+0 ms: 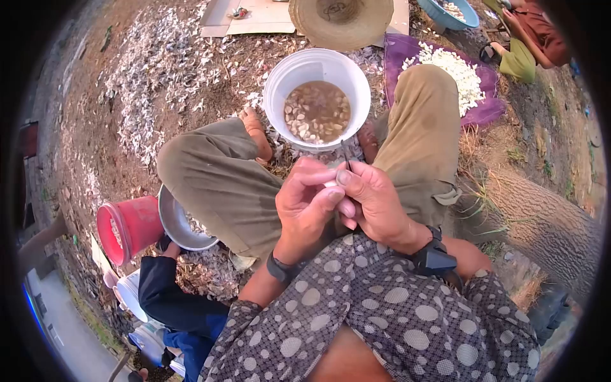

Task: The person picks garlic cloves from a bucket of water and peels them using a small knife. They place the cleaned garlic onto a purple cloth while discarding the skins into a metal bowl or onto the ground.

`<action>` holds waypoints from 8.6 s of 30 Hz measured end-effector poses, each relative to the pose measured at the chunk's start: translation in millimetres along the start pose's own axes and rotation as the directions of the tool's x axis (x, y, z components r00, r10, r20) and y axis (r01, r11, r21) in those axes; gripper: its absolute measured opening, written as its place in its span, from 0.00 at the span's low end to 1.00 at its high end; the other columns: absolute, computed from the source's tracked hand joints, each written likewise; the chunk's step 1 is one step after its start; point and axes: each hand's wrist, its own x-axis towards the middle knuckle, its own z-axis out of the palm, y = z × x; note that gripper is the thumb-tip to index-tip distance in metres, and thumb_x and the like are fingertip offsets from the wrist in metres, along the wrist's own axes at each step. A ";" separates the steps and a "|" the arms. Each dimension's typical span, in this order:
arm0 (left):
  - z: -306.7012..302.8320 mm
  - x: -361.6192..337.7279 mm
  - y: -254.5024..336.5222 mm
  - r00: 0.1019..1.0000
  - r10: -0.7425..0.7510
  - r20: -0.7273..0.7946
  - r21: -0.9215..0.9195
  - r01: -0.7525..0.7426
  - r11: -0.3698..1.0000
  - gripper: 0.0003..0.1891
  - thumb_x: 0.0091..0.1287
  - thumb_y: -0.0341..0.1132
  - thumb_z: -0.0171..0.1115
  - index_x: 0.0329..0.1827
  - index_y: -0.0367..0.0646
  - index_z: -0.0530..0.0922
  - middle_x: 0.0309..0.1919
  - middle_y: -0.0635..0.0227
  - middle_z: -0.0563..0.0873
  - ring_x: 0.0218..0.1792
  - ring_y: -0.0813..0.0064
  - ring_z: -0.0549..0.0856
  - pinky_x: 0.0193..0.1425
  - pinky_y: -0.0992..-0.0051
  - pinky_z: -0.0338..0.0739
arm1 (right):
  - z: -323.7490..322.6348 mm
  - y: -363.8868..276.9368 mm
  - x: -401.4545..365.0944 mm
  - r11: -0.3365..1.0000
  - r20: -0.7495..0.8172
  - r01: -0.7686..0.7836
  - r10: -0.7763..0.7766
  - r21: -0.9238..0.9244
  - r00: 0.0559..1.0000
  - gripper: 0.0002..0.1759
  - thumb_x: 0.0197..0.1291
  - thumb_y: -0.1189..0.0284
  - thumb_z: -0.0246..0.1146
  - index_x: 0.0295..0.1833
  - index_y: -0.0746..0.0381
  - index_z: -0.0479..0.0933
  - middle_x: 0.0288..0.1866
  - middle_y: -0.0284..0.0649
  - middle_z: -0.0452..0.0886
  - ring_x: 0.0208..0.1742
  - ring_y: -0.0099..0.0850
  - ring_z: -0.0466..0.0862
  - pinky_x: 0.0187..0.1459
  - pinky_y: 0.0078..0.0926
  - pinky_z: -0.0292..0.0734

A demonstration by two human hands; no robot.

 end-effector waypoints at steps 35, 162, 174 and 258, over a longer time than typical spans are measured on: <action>16.6 -2.7 27.1 0.873 -0.479 0.089 -0.373 0.475 0.797 0.07 0.74 0.36 0.63 0.43 0.43 0.77 0.28 0.78 0.74 0.22 0.92 0.64 0.22 0.87 0.58 | -30.2 -6.7 -6.3 0.880 0.243 0.329 -0.255 -0.343 0.936 0.14 0.78 0.60 0.60 0.45 0.61 0.73 0.30 0.26 0.71 0.28 0.13 0.68 0.29 0.13 0.63; -34.8 182.9 1.6 0.961 -0.200 0.190 0.975 -0.162 0.151 0.08 0.64 0.31 0.67 0.40 0.35 0.80 0.38 0.57 0.83 0.32 0.66 0.85 0.38 0.64 0.80 | -283.7 -84.2 -117.9 0.759 -0.663 0.280 -0.650 -0.587 0.371 0.12 0.76 0.74 0.54 0.60 0.63 0.74 0.26 0.28 0.68 0.21 0.13 0.63 0.20 0.13 0.53; -110.2 223.9 -252.6 0.538 -0.837 0.097 0.994 -0.008 0.110 0.08 0.66 0.31 0.59 0.43 0.37 0.80 0.41 0.46 0.87 0.46 0.45 0.85 0.51 0.54 0.78 | -156.4 0.7 -300.3 0.984 -0.969 -0.021 -0.180 -0.179 -0.171 0.11 0.73 0.72 0.57 0.58 0.59 0.75 0.25 0.25 0.70 0.19 0.12 0.66 0.16 0.13 0.55; 6.3 23.1 55.2 0.978 -0.142 0.152 -0.111 0.160 0.981 0.14 0.71 0.25 0.65 0.58 0.34 0.77 0.43 0.56 0.86 0.35 0.73 0.88 0.38 0.72 0.88 | -41.2 -26.9 11.3 0.910 -0.050 0.163 -0.196 -0.380 0.979 0.10 0.70 0.75 0.59 0.54 0.62 0.73 0.33 0.32 0.80 0.20 0.11 0.65 0.20 0.12 0.55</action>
